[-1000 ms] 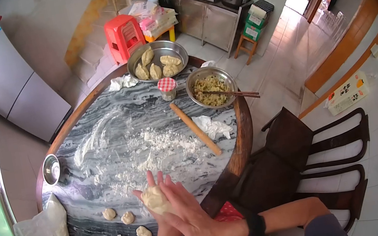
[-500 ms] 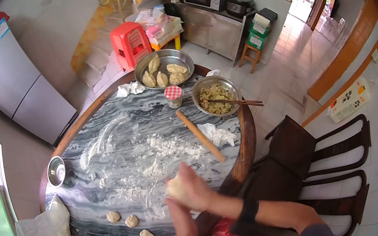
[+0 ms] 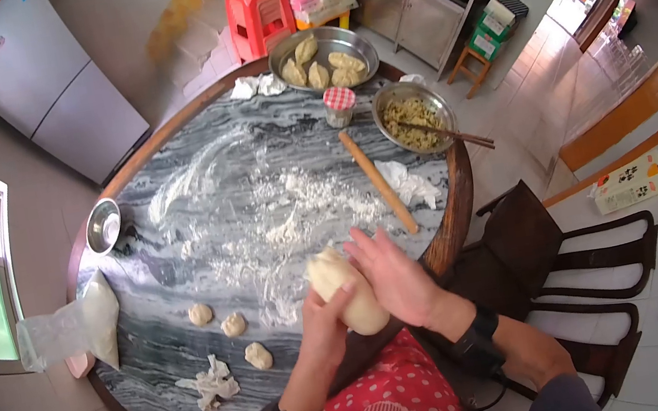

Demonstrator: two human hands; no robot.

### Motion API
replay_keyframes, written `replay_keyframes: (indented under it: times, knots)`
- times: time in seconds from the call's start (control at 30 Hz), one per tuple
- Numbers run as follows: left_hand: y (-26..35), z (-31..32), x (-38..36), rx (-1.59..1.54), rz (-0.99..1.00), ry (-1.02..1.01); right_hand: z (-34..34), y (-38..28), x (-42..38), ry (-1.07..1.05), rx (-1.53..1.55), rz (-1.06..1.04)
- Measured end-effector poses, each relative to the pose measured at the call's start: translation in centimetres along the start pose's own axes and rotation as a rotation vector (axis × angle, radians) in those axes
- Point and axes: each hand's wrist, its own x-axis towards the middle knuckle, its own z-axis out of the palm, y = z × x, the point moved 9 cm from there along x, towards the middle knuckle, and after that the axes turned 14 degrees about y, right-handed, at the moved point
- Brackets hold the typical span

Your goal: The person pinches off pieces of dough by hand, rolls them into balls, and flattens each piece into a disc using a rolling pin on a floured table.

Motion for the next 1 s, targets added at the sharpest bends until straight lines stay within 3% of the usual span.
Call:
replay_keyframes:
  times: [0.07,0.13,0.17,0.33,0.43,0.47,0.53,0.6,0.7,0.73,0.8,0.87,0.93,0.97,1.0]
  knots:
    - [-0.5,-1.2,0.8,-0.090,-0.080,0.023,-1.1,-0.9,-0.6,-0.047,0.004,-0.005]
    - [-0.4,-1.8,0.7,-0.397,-0.198,0.033,-2.7,-2.4,-1.4,0.051,-0.479,-0.351]
    - [-0.3,-1.7,0.7,-0.486,-0.240,0.073,-3.0,-0.9,-2.0,0.047,-0.535,-0.352]
    - [0.5,-0.5,0.6,-0.587,-0.166,0.112,-0.9,0.7,-5.1,0.059,-0.810,-0.603]
    - [0.3,0.0,0.2,-0.561,-0.131,0.103,-0.1,-0.7,-4.8,0.161,-0.957,-0.881]
    - [0.2,0.0,-0.2,-0.506,-0.101,0.099,0.0,-1.4,-4.8,0.162,-0.956,-0.882]
    - [0.1,-0.6,-1.3,-0.451,-0.080,0.099,-1.1,-1.1,-3.7,0.071,-0.775,-0.555]
    - [0.3,-1.6,-3.5,-0.287,-0.177,0.026,-2.2,-1.9,-3.7,0.043,-0.750,-0.529]
    - [-0.7,-4.6,-5.0,-0.238,-0.229,0.057,-2.5,0.6,-2.8,-0.311,-0.811,-0.364]
    - [-1.8,-5.7,-5.4,-0.218,-0.294,0.095,-2.6,0.7,-2.4,-0.318,-0.811,-0.353]
    - [-4.0,-8.2,-5.8,-0.233,-0.359,0.194,-4.0,5.2,-1.8,-0.349,-0.862,0.176]
    - [-6.9,-10.6,-5.2,-0.048,-0.370,0.256,-5.7,8.4,-0.2,-0.363,-0.892,0.185]
    - [-8.6,-11.7,-4.8,-0.105,-0.412,0.329,-7.1,10.5,1.4,-0.310,-0.872,0.096]
    - [-8.8,-12.3,-4.6,-0.024,-0.373,0.366,-5.6,9.5,1.6,-0.441,-1.021,-0.266]
    - [-9.0,-12.9,-4.6,0.054,-0.336,0.404,-6.4,9.9,1.5,-0.444,-1.023,-0.253]
